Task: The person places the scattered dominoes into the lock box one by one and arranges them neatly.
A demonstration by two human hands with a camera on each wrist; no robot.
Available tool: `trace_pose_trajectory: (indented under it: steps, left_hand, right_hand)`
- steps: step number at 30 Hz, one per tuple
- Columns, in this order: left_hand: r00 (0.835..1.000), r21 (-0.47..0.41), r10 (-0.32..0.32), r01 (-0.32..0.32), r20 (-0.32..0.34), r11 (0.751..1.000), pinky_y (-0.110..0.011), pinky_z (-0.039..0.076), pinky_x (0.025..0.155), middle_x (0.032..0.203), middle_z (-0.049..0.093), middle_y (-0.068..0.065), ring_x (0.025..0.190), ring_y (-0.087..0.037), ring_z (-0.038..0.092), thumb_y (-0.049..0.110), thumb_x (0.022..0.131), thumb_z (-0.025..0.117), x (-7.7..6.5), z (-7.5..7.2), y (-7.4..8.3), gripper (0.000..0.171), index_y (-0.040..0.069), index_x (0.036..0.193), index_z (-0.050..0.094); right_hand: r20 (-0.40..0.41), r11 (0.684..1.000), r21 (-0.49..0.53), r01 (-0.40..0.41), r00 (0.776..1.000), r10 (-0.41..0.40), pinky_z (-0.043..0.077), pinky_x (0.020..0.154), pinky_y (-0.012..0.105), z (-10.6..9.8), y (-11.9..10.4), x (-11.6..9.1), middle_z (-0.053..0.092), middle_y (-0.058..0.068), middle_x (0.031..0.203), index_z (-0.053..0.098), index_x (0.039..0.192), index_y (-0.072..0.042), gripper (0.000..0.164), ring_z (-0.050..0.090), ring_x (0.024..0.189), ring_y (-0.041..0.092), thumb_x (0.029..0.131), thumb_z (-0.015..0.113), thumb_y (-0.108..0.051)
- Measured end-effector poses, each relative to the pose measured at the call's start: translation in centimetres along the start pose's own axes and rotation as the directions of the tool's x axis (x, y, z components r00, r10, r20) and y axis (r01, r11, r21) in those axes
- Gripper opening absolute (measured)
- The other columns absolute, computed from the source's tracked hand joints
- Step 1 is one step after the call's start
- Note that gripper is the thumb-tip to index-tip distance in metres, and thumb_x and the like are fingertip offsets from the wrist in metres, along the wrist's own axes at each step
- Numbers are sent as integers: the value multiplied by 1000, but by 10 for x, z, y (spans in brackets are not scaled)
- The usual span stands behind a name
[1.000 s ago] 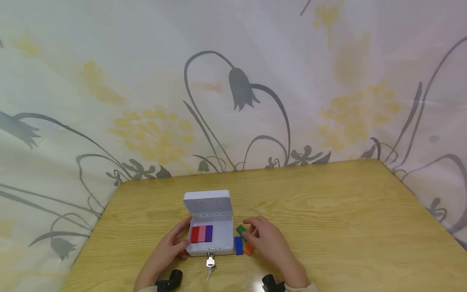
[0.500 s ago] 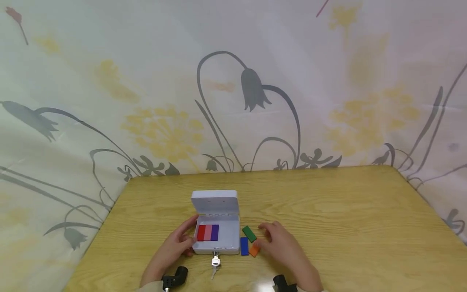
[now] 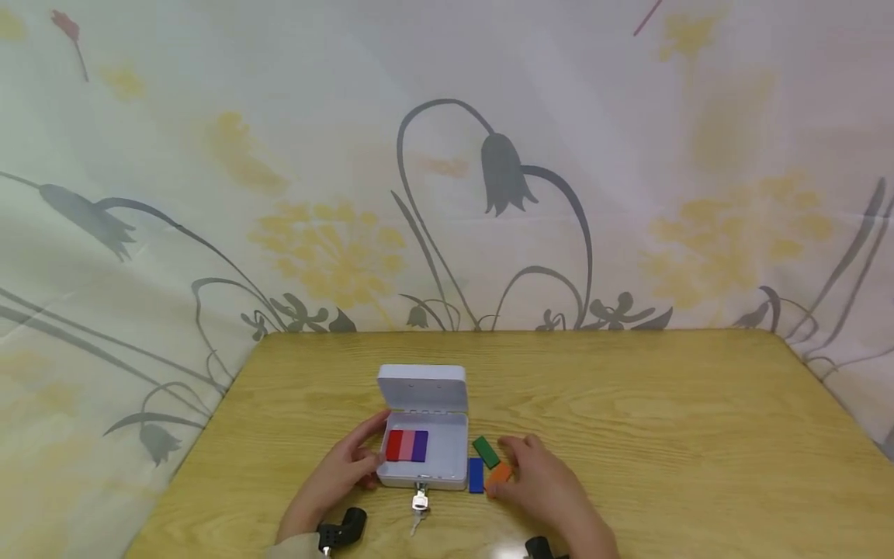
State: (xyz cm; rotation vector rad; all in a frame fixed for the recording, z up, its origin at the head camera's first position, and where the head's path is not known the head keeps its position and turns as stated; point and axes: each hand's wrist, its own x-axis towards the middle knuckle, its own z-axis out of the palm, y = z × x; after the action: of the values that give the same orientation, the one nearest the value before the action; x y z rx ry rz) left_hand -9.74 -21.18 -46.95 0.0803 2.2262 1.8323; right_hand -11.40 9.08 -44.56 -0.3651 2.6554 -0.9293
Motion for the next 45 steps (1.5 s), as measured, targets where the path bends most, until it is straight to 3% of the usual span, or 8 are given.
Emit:
trace_pose_trajectory:
  steps: [11, 17, 22, 29, 37, 45]
  left_hand:
    - [1000, 23, -13, 14, -9, 1000, -33, 49, 57, 136, 37, -7, 65, -19, 56, 11, 83, 56, 2, -2, 0, 62, 28, 138, 34]
    - [1000, 15, -5, 5, 5, 1000, -36, 49, 58, 138, 34, -12, 67, -22, 56, 6, 82, 55, -5, 2, 16, 62, 18, 139, 33]
    - [1000, 42, -7, 7, 13, 999, -35, 49, 59, 138, 35, -12, 66, -22, 56, 6, 83, 55, -8, 6, 28, 61, 15, 139, 33]
    - [1000, 35, 5, -6, 3, 999, -34, 48, 57, 134, 39, -12, 62, -21, 55, 6, 82, 54, -8, 3, 25, 61, 16, 139, 33]
    - [1000, 35, -5, 4, 8, 999, -36, 49, 59, 134, 38, -12, 67, -22, 56, 6, 82, 54, -8, 3, 25, 62, 16, 139, 33]
    - [1000, 57, -20, 20, -2, 998, -37, 49, 61, 135, 37, -14, 68, -23, 56, 6, 83, 54, -11, 3, 28, 62, 17, 139, 32]
  right_hand:
    - [18, 997, -73, 20, 1000, -19, 39, 56, 29, 3, -5, 3, 47, 1, 94, 50, 126, -11, 72, 44, 68, 12, 63, 77, -32]
    - [42, 998, -65, -6, 999, 9, 40, 56, 29, 1, -3, 1, 46, 3, 97, 48, 128, -12, 70, 45, 71, 12, 65, 76, -25]
    - [41, 997, -75, -28, 999, 31, 40, 57, 29, 0, 0, -1, 45, 5, 99, 48, 128, -10, 71, 45, 71, 13, 65, 76, -26]
    - [49, 996, -89, -25, 998, 29, 43, 60, 33, 0, 0, 3, 45, 9, 103, 47, 127, -5, 73, 46, 72, 15, 66, 76, -32]
    - [9, 995, -95, -32, 999, 33, 45, 75, 43, -2, -1, -1, 47, 8, 101, 55, 112, -3, 54, 52, 85, 19, 68, 75, -25]
    - [-35, 998, -66, -13, 999, 11, 45, 74, 41, -1, 0, 0, 49, 3, 96, 58, 107, -8, 46, 51, 84, 17, 68, 75, -24]
